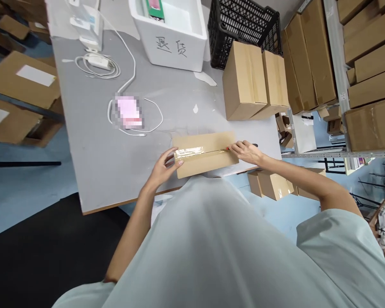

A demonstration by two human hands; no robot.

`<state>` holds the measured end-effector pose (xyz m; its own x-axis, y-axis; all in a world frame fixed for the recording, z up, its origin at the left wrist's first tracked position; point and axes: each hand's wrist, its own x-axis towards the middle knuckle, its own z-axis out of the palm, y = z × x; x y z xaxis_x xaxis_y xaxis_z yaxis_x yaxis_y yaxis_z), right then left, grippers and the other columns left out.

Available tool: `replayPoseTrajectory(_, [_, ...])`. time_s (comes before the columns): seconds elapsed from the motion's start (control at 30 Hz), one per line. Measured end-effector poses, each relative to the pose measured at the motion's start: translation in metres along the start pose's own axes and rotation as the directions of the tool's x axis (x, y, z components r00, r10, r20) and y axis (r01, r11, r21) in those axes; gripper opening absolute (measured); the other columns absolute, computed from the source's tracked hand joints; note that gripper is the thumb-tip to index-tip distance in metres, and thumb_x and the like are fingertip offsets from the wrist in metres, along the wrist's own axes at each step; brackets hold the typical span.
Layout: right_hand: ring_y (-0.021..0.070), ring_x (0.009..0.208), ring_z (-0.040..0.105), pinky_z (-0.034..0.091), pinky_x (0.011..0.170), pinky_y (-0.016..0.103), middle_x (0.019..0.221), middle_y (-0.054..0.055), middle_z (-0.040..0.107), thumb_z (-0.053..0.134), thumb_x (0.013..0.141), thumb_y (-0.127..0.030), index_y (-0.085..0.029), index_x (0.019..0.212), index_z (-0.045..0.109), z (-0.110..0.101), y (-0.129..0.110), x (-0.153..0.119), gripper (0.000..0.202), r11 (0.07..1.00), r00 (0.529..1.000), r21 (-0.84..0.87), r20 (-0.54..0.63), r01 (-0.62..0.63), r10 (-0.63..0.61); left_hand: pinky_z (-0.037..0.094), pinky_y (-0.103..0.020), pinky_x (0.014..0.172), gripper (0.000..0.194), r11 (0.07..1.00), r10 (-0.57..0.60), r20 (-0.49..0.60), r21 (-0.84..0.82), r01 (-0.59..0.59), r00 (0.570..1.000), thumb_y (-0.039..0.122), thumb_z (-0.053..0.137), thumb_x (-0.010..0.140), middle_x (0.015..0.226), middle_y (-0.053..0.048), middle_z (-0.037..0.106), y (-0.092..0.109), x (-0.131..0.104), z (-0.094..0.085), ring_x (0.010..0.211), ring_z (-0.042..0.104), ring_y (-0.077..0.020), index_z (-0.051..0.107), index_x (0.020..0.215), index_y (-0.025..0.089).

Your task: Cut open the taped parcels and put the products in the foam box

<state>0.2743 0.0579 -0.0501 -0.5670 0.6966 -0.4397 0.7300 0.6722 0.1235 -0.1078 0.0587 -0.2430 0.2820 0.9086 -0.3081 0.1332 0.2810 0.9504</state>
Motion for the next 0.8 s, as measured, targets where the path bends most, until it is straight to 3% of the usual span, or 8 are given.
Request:
replayPoseTrajectory(0.17, [0.0326,0.112,0.066,0.049,0.087,0.046,0.123,0.020,0.077,0.036,0.113,-0.003,-0.012,0.157,0.064,0.030,0.037,-0.031,0.054,0.991,0.997,0.118,-0.037,-0.057,0.062,0.061,-0.057,0.121,0.101,0.998,-0.055,-0.072,0.029,0.057,0.996,0.084,0.089,0.077,0.172,-0.018,0.060,0.005,-0.002,0.002,0.152,0.065,-0.0409,0.064,0.157,0.028])
replayPoseTrajectory(0.37, [0.0319,0.117,0.065,0.047,0.092,0.045,0.131,0.019,0.078,0.029,0.116,-0.004,-0.016,0.166,0.060,0.069,0.075,-0.050,0.060,0.982,0.995,0.178,-0.070,-0.060,0.073,0.056,-0.057,0.126,0.097,0.988,-0.110,-0.117,0.094,0.121,0.987,0.077,0.088,0.081,0.174,-0.017,0.059,0.018,-0.005,0.005,0.153,0.065,-0.0397,0.061,0.161,0.030])
replayPoseTrajectory(0.47, [0.0326,0.119,0.066,0.048,0.095,0.045,0.129,0.020,0.079,0.030,0.116,-0.006,-0.014,0.160,0.065,0.097,0.099,-0.068,0.057,0.959,0.982,0.234,-0.057,-0.160,0.178,0.055,-0.057,0.128,0.102,0.984,-0.174,-0.167,0.007,0.177,0.971,0.077,0.091,0.077,0.171,-0.016,0.062,0.019,-0.010,0.004,0.153,0.064,-0.0392,0.059,0.162,0.030])
replayPoseTrajectory(0.53, [0.0327,0.118,0.068,0.049,0.095,0.043,0.129,0.021,0.079,0.040,0.115,-0.011,-0.014,0.156,0.068,0.121,0.107,-0.075,0.050,0.902,0.954,0.344,-0.048,-0.261,0.294,0.055,-0.055,0.128,0.107,0.970,-0.244,-0.248,-0.061,0.236,0.938,0.076,0.094,0.072,0.169,-0.013,0.065,0.016,-0.017,-0.002,0.155,0.063,-0.0383,0.058,0.164,0.032])
replayPoseTrajectory(0.6, [0.0320,0.115,0.070,0.051,0.094,0.040,0.132,0.020,0.080,0.056,0.112,-0.021,-0.014,0.153,0.070,0.144,0.102,-0.069,0.043,0.755,0.886,0.535,-0.027,-0.379,0.463,0.056,-0.054,0.127,0.114,0.954,-0.299,-0.357,-0.100,0.282,0.885,0.075,0.097,0.069,0.168,-0.013,0.066,0.012,-0.025,-0.012,0.158,0.061,-0.0387,0.055,0.166,0.032])
replayPoseTrajectory(0.67, [0.0298,0.106,0.073,0.054,0.089,0.037,0.123,0.016,0.082,0.069,0.106,-0.036,-0.014,0.140,0.075,0.163,0.081,-0.048,0.040,0.481,0.773,0.756,0.050,-0.443,0.633,0.055,-0.055,0.127,0.116,0.948,-0.313,-0.465,-0.102,0.301,0.828,0.072,0.098,0.068,0.172,-0.016,0.063,0.008,-0.033,-0.026,0.161,0.057,-0.0399,0.055,0.166,0.029])
replayPoseTrajectory(0.73, [0.0248,0.087,0.071,0.054,0.079,0.033,0.097,0.009,0.080,0.072,0.102,-0.054,-0.015,0.117,0.079,0.171,0.049,-0.016,0.043,0.146,0.687,0.910,0.180,-0.389,0.704,0.053,-0.056,0.129,0.112,0.950,-0.295,-0.552,-0.080,0.303,0.780,0.068,0.097,0.070,0.175,-0.020,0.058,0.004,-0.038,-0.038,0.163,0.055,-0.0402,0.056,0.164,0.024])
replayPoseTrajectory(0.8, [0.0189,0.066,0.062,0.050,0.064,0.030,0.072,0.000,0.067,0.066,0.098,-0.073,-0.018,0.102,0.077,0.168,0.014,0.016,0.056,-0.160,0.686,0.954,0.294,-0.254,0.665,0.052,-0.057,0.130,0.111,0.945,-0.295,-0.604,-0.071,0.318,0.741,0.066,0.097,0.071,0.174,-0.022,0.058,0.001,-0.038,-0.048,0.161,0.058,-0.0400,0.056,0.163,0.021])
